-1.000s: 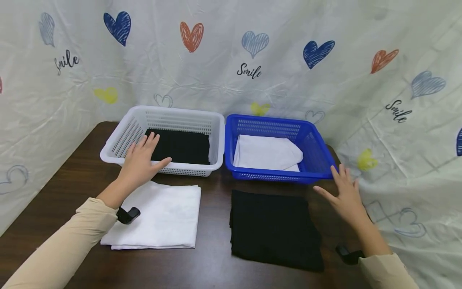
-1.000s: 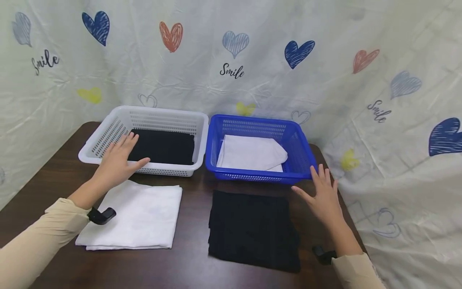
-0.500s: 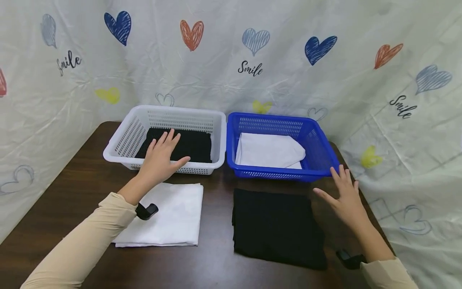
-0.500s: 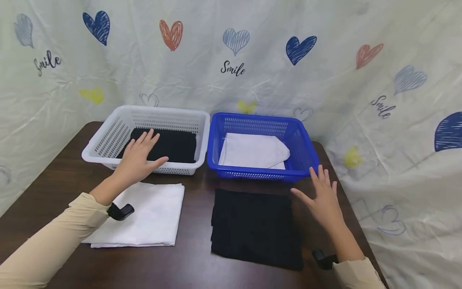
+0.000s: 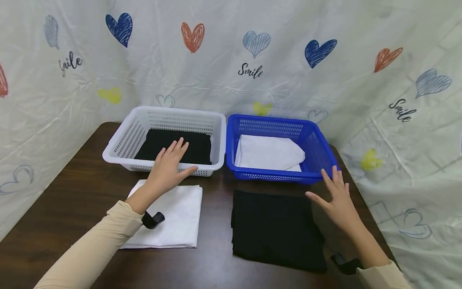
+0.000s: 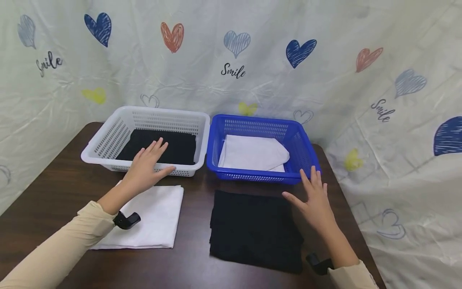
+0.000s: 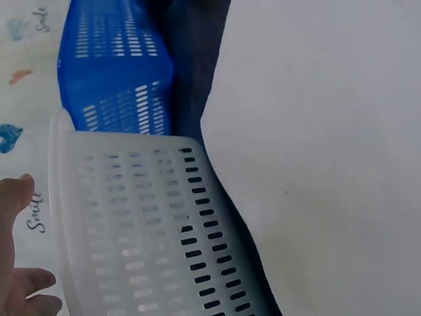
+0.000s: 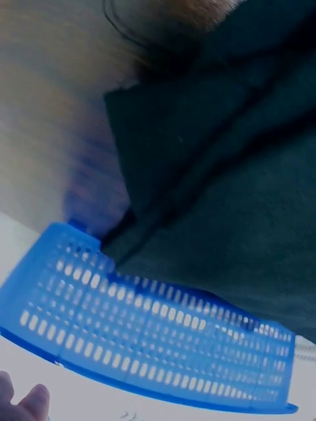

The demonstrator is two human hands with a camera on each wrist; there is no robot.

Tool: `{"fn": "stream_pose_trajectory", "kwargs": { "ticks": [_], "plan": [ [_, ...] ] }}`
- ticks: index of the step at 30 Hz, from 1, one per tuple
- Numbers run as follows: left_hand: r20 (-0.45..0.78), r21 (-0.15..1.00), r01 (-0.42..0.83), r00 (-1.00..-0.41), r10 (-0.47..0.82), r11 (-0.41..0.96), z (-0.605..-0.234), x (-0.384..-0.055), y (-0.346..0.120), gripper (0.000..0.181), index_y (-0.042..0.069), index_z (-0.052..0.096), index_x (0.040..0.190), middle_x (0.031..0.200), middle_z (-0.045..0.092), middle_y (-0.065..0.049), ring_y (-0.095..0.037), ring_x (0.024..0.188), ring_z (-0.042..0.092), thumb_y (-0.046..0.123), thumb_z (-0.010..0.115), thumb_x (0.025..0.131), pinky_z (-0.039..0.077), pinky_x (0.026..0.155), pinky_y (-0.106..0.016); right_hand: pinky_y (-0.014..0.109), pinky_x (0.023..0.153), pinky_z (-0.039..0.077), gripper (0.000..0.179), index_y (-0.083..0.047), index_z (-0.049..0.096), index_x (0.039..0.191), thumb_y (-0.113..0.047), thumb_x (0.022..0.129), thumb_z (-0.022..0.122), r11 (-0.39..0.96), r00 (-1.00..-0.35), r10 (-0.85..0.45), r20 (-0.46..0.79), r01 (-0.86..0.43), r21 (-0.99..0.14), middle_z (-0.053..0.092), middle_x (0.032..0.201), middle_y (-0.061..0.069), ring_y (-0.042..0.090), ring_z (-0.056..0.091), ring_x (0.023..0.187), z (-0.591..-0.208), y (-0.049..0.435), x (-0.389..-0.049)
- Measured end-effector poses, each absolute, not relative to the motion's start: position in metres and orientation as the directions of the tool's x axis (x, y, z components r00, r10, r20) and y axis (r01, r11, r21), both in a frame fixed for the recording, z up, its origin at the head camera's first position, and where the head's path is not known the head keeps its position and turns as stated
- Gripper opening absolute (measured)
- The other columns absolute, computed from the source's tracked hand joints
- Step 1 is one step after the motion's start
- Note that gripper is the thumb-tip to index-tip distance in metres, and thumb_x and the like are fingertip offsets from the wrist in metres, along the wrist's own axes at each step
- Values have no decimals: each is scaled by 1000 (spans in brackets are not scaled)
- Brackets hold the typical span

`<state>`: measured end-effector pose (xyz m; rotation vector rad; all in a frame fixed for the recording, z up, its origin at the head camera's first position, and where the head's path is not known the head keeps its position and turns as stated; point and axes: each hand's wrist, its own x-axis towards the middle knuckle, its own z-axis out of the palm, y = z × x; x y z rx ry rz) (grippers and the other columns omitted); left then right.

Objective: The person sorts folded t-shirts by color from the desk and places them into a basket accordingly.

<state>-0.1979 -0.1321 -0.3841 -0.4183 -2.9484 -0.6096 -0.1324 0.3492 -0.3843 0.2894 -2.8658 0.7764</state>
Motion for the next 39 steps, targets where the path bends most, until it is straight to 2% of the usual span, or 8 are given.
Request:
{"fn": "stream_pose_trajectory", "kwargs": {
  "ticks": [14,27,39],
  "plan": [
    [186,369,356,-933,307,859,-399,-186,-107,88,10,28,157,167,18,-9,-31,155,16,57,62,91,9,124,-60,68,117,-12,94,-4,13,159,-43,93,67,854,-979,-146,142,-197,-482,-6,163,31,51,-8,150,-384,335,-120],
    [213,323,407,-911,353,855,-403,-177,-91,88,12,29,157,167,19,-8,-30,155,17,59,61,91,10,125,-57,69,116,-11,95,-3,14,159,-44,92,68,855,-986,-133,100,-165,-492,-7,163,30,47,-12,151,-390,332,-115],
    [260,272,518,-851,456,811,-407,-157,-69,86,11,35,155,164,27,-11,-30,153,23,55,66,89,21,124,-54,69,116,-13,96,-4,10,159,-47,93,64,857,-992,-120,42,-125,-500,-10,165,24,44,-16,151,-391,325,-109]
  ]
}}
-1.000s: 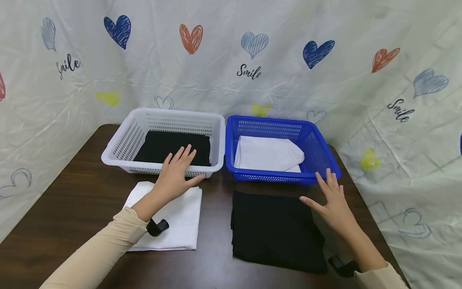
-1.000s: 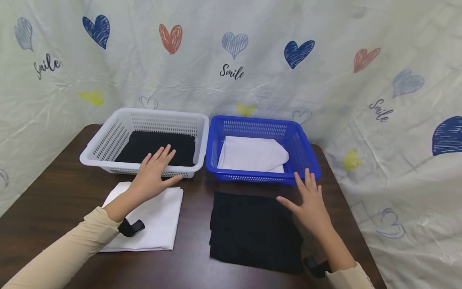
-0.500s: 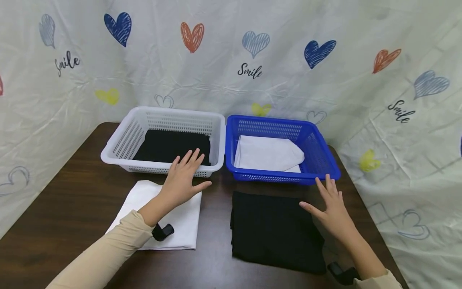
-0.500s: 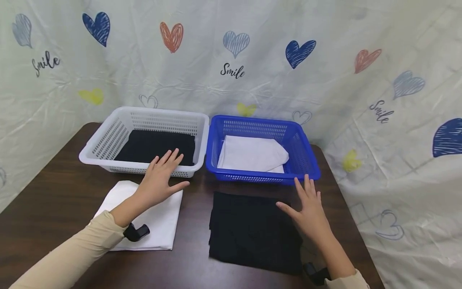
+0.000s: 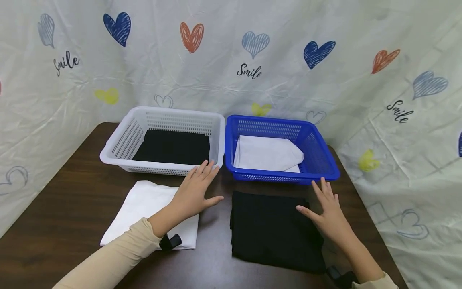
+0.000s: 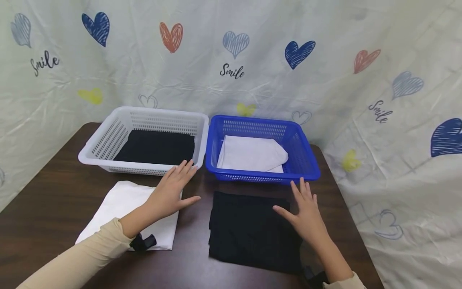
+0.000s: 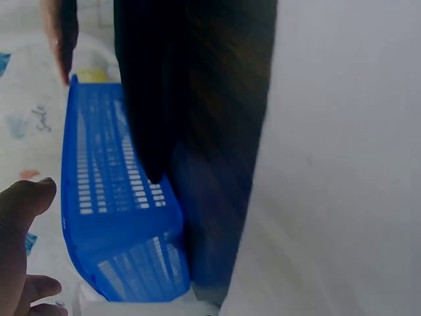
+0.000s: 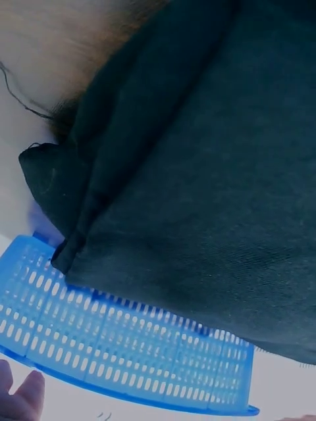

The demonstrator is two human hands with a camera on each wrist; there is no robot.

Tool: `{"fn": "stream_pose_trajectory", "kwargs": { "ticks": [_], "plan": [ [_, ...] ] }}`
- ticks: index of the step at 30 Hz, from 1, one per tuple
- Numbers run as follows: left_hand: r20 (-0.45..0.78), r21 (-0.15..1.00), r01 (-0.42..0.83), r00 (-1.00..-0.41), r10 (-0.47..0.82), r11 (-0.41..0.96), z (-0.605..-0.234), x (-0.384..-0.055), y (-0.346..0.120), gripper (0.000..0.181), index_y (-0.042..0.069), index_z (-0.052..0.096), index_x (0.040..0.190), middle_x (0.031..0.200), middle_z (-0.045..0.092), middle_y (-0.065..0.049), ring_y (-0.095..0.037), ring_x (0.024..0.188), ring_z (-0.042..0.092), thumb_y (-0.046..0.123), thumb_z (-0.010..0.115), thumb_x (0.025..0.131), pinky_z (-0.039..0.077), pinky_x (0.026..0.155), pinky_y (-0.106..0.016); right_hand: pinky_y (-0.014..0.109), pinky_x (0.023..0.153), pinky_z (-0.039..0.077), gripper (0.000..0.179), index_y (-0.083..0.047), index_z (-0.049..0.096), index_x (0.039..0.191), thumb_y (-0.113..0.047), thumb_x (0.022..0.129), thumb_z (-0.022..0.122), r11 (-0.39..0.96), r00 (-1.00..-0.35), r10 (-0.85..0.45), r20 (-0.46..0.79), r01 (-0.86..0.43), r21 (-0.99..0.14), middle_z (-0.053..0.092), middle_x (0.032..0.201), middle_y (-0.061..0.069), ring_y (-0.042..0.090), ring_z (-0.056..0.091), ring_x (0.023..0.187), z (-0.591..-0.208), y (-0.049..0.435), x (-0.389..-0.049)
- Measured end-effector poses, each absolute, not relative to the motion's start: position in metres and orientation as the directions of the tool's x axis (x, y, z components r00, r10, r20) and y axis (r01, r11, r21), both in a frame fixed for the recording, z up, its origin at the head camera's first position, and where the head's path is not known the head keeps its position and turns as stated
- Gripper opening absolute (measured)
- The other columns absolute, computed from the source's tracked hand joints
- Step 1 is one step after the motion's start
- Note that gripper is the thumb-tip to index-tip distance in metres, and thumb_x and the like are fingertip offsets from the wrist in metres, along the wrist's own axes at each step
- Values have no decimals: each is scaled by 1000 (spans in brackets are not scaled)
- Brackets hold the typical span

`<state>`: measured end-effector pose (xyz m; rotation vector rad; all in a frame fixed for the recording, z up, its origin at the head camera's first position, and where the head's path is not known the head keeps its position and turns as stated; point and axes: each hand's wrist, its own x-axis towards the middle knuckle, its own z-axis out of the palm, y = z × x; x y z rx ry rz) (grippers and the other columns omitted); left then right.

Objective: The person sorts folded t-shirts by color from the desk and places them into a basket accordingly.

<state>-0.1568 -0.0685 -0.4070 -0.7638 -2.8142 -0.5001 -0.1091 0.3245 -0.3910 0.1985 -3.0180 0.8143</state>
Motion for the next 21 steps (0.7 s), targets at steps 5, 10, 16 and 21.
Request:
{"fn": "stream_pose_trajectory", "kwargs": {
  "ticks": [5,10,16,21],
  "plan": [
    [270,266,553,-829,490,790,-408,-151,-62,86,11,35,155,164,27,-11,-30,153,24,55,66,89,24,123,-51,69,116,-12,96,-4,10,159,-47,93,65,854,-992,-117,39,-121,-506,-11,165,23,43,-16,151,-392,324,-106],
    [275,268,567,-820,503,779,-410,-147,-58,85,10,37,154,163,30,-11,-30,152,26,55,68,88,25,123,-50,71,115,-11,94,-2,13,159,-44,94,66,842,-992,-123,36,-123,-525,-9,164,26,45,-14,151,-396,325,-103],
    [301,264,593,-800,519,761,-415,-145,-54,85,9,39,153,162,32,-12,-31,152,27,54,69,87,26,123,-49,73,115,-8,93,-1,13,158,-45,94,64,838,-995,-101,7,-89,-539,-8,164,27,47,-13,151,-400,325,-98],
    [328,249,611,-783,528,752,-420,-143,-52,85,8,41,152,162,33,-11,-30,151,28,53,71,86,28,122,-49,73,115,-7,95,0,13,158,-45,94,65,830,-996,-89,-21,-63,-554,-10,164,25,47,-13,151,-408,325,-93]
  ]
}}
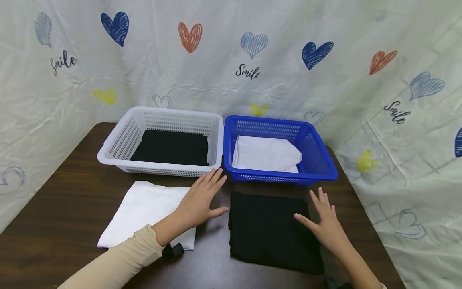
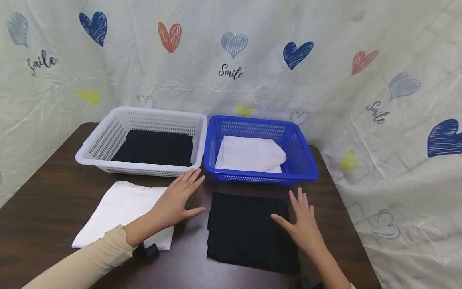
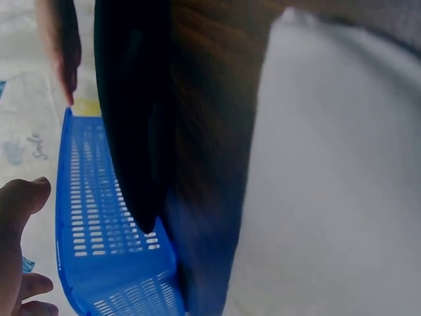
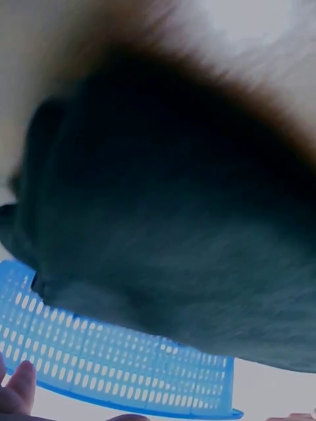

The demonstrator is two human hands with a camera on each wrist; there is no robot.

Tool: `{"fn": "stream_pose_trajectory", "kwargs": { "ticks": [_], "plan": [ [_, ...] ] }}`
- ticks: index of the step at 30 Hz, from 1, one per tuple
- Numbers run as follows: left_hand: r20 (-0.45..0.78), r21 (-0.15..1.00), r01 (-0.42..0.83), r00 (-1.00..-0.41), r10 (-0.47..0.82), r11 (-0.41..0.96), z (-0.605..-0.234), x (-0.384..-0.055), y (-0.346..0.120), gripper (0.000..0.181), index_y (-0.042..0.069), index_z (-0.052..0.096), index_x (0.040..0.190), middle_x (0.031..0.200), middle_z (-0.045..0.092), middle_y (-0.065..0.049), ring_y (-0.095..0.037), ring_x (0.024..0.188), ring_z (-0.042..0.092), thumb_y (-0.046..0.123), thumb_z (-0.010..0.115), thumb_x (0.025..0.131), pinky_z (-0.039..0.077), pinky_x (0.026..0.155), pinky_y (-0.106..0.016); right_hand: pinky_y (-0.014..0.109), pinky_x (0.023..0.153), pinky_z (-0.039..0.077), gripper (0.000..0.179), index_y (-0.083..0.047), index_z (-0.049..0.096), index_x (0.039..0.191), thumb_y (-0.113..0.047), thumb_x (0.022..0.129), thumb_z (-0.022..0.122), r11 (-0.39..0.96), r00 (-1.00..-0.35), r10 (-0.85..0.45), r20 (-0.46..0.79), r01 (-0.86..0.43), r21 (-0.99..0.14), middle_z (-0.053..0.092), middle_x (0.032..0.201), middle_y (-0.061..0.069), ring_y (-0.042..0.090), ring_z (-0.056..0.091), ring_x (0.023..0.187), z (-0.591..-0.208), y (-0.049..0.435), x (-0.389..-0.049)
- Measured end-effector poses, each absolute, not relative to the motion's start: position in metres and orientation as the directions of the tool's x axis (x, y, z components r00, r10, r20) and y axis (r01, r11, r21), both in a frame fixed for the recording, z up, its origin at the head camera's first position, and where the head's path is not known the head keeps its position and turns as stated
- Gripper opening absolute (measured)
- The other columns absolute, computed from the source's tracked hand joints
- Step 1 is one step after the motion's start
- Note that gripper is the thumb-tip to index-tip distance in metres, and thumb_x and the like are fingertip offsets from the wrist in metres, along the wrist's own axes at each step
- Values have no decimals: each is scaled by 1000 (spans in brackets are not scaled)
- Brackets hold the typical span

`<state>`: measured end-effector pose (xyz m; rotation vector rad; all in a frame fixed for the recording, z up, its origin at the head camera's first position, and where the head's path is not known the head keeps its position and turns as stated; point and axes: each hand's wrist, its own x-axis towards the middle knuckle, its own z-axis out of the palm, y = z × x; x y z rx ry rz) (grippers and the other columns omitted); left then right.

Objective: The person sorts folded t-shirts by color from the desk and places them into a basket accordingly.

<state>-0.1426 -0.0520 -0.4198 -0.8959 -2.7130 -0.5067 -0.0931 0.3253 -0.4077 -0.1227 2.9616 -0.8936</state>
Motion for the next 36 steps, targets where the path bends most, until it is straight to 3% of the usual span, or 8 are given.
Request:
{"fn": "stream_pose_trajectory", "kwargs": {
  "ticks": [6,17,27,36],
  "plan": [
    [293,275,610,-789,539,743,-427,-139,-49,86,7,39,152,161,33,-14,-33,151,28,54,70,87,28,121,-53,74,114,-3,95,3,14,157,-45,93,66,809,-994,-80,-77,-19,-588,-4,163,32,54,-6,149,-420,324,-86],
    [102,501,487,-854,510,715,-440,-139,-44,85,2,37,152,162,30,-17,-35,151,27,48,70,89,27,121,-54,74,115,-2,100,-2,9,159,-51,93,64,794,-973,-50,-224,97,-600,-5,163,30,53,-7,149,-429,320,-84],
    [-88,682,290,-879,469,671,-447,-133,-38,91,1,31,155,164,25,-17,-36,148,33,50,70,88,32,119,-53,76,112,9,108,-6,-11,158,-61,93,56,833,-909,10,-417,239,-499,-8,163,29,62,-2,143,-426,316,-79],
    [-139,763,197,-880,455,615,-449,-130,-30,92,-6,29,153,161,29,-21,-39,147,34,48,70,90,32,119,-53,76,111,19,108,-7,-11,158,-63,93,54,844,-896,24,-443,256,-471,-1,160,35,60,7,144,-420,315,-78]
  ]
}}
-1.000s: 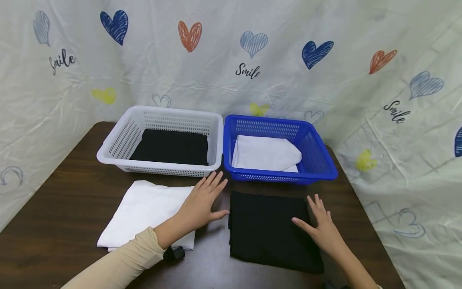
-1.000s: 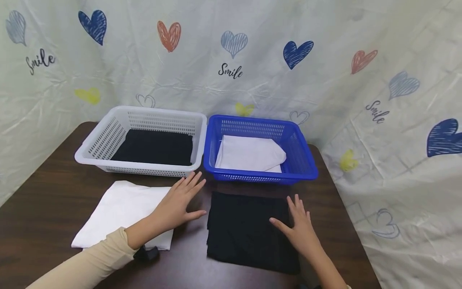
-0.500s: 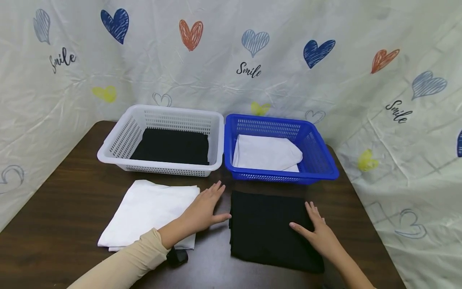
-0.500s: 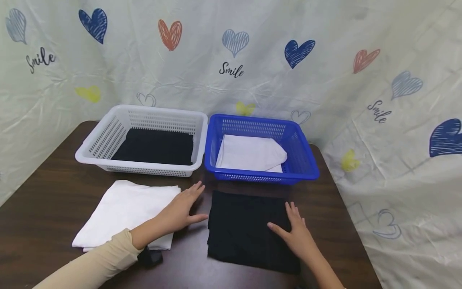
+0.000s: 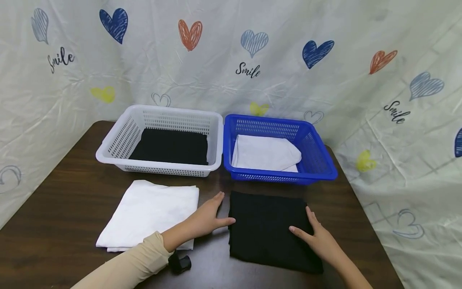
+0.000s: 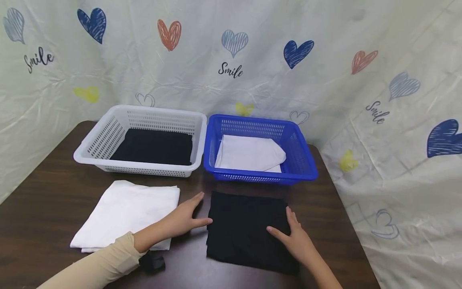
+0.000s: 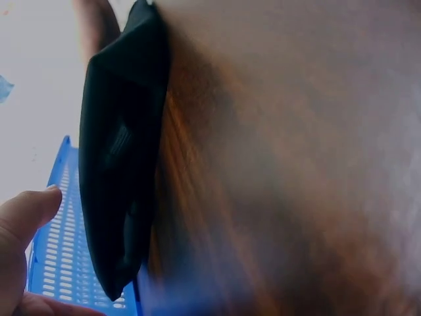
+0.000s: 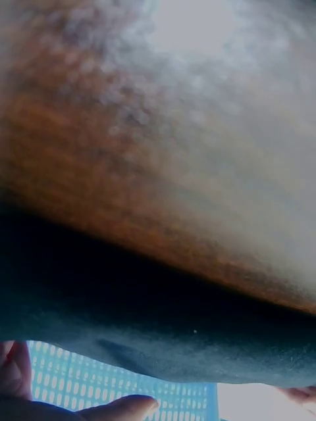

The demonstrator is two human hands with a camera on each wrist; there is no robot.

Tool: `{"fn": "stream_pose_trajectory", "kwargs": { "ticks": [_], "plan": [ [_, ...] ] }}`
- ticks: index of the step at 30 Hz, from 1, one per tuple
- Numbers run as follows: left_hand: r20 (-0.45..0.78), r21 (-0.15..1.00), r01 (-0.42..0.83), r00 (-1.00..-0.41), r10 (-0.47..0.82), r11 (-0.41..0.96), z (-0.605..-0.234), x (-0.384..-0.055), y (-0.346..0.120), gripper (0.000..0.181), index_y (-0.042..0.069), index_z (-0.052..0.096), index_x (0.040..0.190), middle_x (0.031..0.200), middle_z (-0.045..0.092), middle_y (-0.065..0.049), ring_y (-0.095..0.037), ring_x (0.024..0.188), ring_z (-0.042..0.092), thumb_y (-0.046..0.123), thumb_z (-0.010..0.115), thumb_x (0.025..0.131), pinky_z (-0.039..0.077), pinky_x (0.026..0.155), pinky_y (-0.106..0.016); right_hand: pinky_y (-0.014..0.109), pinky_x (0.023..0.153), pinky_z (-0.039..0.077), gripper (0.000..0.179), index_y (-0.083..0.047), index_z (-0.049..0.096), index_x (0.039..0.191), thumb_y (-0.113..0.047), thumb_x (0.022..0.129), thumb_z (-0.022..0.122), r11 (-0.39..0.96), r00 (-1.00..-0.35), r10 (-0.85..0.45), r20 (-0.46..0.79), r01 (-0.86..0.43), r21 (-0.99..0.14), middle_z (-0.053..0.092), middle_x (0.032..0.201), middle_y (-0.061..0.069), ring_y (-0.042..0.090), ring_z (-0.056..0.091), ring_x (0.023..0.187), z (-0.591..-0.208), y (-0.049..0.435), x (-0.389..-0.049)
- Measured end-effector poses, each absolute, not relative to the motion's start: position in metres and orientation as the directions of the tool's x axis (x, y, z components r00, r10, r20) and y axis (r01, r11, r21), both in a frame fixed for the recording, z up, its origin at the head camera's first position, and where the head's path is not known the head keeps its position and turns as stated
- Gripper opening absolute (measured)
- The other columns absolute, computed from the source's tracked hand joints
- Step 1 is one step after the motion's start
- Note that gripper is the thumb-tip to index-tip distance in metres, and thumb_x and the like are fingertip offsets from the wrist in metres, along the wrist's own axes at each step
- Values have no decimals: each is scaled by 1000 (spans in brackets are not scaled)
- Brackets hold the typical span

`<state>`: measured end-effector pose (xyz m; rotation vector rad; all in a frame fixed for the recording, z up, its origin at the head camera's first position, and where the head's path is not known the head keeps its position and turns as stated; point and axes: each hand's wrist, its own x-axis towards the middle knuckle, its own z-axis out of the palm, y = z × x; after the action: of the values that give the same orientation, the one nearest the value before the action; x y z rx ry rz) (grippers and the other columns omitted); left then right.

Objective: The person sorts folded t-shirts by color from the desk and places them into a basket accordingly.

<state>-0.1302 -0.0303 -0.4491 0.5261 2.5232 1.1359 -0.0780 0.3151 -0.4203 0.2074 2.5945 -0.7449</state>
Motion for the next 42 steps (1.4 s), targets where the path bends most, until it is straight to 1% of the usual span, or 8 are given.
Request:
{"fn": "stream_pose_trajectory", "kwargs": {
  "ticks": [5,7,12,14,19,24,34,42],
  "plan": [
    [-136,791,161,-894,426,590,-451,-127,-23,90,-6,31,152,158,36,-22,-41,145,35,44,71,89,32,118,-54,70,106,36,110,-2,-6,158,-63,92,57,862,-905,29,-424,238,-447,15,157,37,59,28,139,-418,316,-80],
    [-143,804,139,-898,415,578,-451,-126,-20,90,-5,31,152,157,37,-22,-41,145,35,43,72,88,32,118,-55,68,104,38,111,-1,-3,158,-64,90,59,866,-908,33,-417,234,-441,19,156,38,58,31,138,-417,317,-81],
    [-157,825,103,-903,400,556,-450,-123,-16,89,-3,33,152,154,42,-23,-40,143,39,42,74,87,35,116,-56,67,106,38,112,3,5,157,-61,88,65,865,-919,23,-394,216,-454,22,155,37,56,32,139,-414,318,-82],
    [-163,849,76,-903,397,523,-450,-123,-15,86,-2,35,152,151,46,-22,-39,139,45,40,74,87,38,114,-55,65,107,39,113,5,8,157,-59,86,68,862,-924,12,-382,204,-465,23,154,38,55,33,139,-413,319,-82],
    [-220,932,-77,-897,384,355,-452,-124,-12,77,-1,39,150,146,53,-19,-35,130,55,31,74,89,47,108,-49,60,109,40,111,7,14,156,-53,84,74,815,-924,2,-382,223,-535,23,154,37,51,33,140,-410,322,-83],
    [-280,950,-195,-880,385,244,-452,-124,-11,76,-3,39,149,147,50,-21,-34,133,52,26,75,89,48,107,-47,59,110,39,107,2,16,157,-52,85,73,746,-908,22,-418,294,-598,23,157,31,47,33,142,-406,327,-86],
    [-298,952,-241,-877,376,190,-455,-125,-12,73,-4,41,148,147,50,-23,-36,134,51,23,74,89,48,107,-47,56,104,48,100,3,24,155,-52,87,71,754,-912,33,-409,291,-589,37,153,29,46,44,137,-404,335,-93],
    [-308,950,-263,-875,373,165,-454,-123,-10,70,-6,42,146,146,50,-25,-37,133,52,19,73,89,47,108,-47,52,97,52,88,10,42,144,-53,89,68,774,-903,59,-425,310,-552,53,139,33,46,52,128,-404,340,-101]
  ]
}}
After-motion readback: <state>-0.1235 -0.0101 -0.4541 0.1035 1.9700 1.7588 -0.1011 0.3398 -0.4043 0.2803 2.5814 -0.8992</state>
